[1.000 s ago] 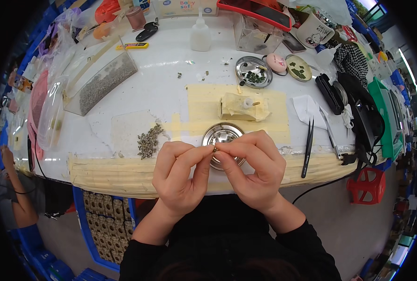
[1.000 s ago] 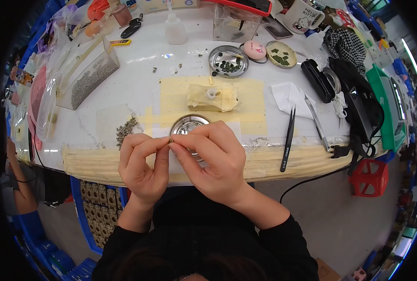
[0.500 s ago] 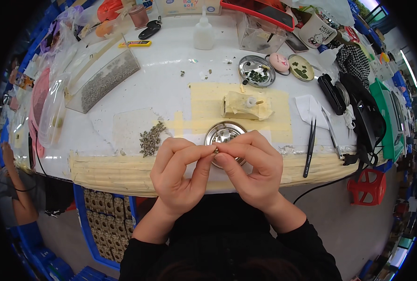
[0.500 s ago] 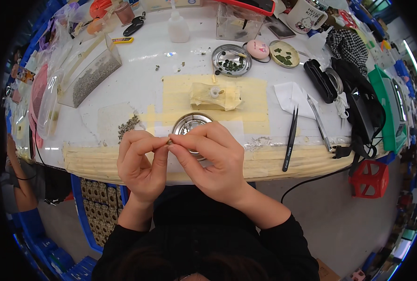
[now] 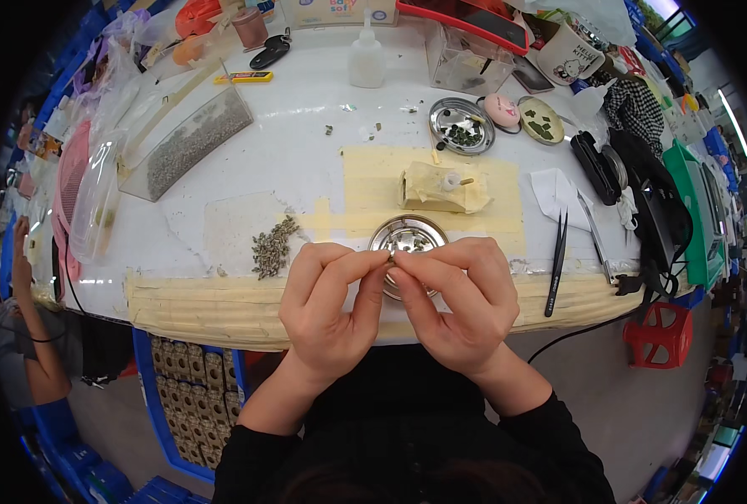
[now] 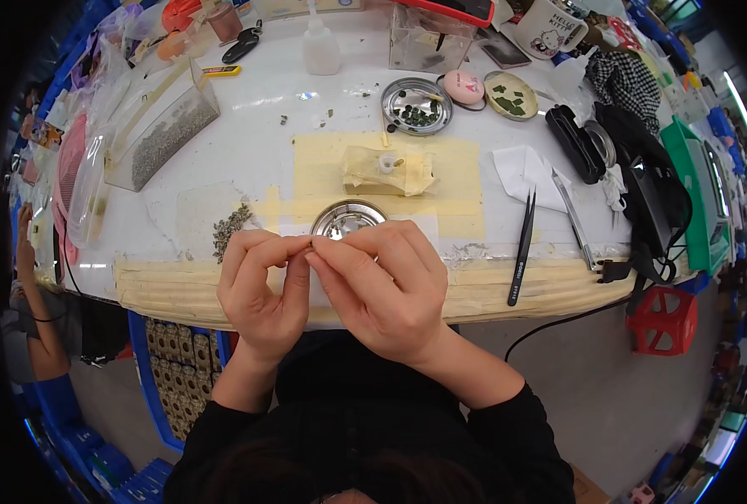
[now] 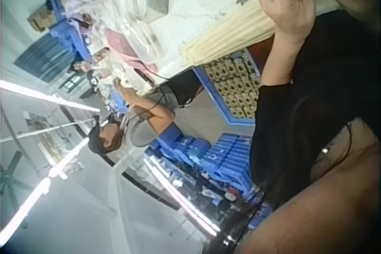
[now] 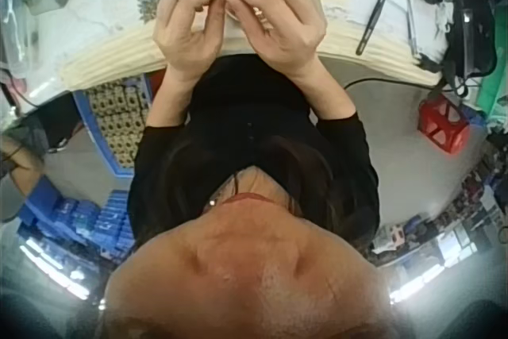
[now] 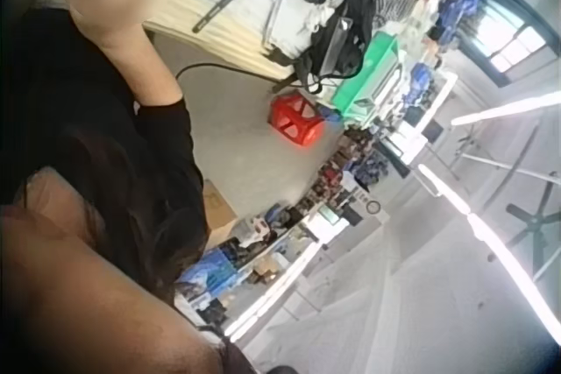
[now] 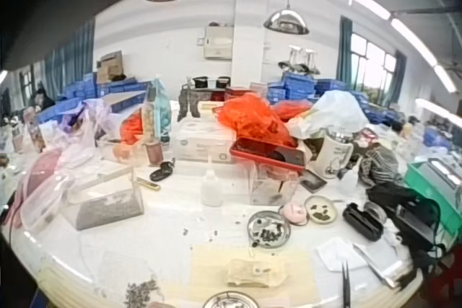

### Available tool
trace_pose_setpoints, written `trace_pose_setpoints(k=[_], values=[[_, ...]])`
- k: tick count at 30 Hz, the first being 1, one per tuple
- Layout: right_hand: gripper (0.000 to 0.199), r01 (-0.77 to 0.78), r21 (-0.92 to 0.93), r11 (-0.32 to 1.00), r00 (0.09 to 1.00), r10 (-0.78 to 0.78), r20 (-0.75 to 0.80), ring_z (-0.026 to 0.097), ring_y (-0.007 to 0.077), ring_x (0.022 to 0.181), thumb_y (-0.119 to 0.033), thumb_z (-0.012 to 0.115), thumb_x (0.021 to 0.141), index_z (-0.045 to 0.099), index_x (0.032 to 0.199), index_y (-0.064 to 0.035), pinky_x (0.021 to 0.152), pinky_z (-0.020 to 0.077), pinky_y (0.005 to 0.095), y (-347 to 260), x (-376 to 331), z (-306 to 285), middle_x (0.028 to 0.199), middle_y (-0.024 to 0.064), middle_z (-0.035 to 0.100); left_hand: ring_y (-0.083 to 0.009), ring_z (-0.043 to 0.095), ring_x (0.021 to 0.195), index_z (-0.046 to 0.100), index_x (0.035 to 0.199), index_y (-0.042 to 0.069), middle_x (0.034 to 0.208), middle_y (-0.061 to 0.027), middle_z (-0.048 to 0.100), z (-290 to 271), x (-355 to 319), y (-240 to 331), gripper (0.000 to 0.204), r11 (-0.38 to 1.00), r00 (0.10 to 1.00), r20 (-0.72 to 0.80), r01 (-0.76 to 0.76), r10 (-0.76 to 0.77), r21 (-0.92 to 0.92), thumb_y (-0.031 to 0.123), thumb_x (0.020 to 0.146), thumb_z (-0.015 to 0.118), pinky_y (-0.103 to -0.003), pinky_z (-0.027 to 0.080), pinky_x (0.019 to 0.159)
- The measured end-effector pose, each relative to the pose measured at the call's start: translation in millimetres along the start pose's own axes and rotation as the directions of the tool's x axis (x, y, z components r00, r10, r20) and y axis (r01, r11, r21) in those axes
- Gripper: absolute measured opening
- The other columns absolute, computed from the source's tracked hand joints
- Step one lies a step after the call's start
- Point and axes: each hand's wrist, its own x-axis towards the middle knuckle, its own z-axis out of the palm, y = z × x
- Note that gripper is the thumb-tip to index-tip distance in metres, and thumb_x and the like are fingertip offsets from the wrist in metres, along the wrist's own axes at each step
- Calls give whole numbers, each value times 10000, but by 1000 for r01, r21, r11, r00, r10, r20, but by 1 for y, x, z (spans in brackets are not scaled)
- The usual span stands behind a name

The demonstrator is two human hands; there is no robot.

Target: Assembling small metal pins and components into a circular metal part at a workbench.

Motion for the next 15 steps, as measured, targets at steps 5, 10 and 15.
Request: trace_pose_setpoints(k=[5,10,15], values=[[294,64,-15,998,998,-63,23,590,210,705,4,808,695,739,979,-27,586,469,308,-4,0,0,827,48,637,-205,601,720,702,962,-12,857,-98,609,-1,1,0,212,998,999,-3,54,-54,-29,-89,770,747,-278,482,619],[287,-67,71,995,997,65,40,597,207,708,14,803,705,746,984,-26,600,482,300,-1,-1,1,830,57,641,-199,603,725,708,954,-11,848,-92,611,-2,1,0,204,995,998,-16,61,-62,-76,-81,768,754,-276,481,619],[208,-390,318,864,918,340,203,600,187,709,16,790,753,745,953,-14,608,484,288,-4,0,-4,812,67,639,-190,579,708,716,955,-6,831,-75,600,-4,1,-1,220,997,999,-18,-41,40,-72,-86,755,761,-279,462,600]])
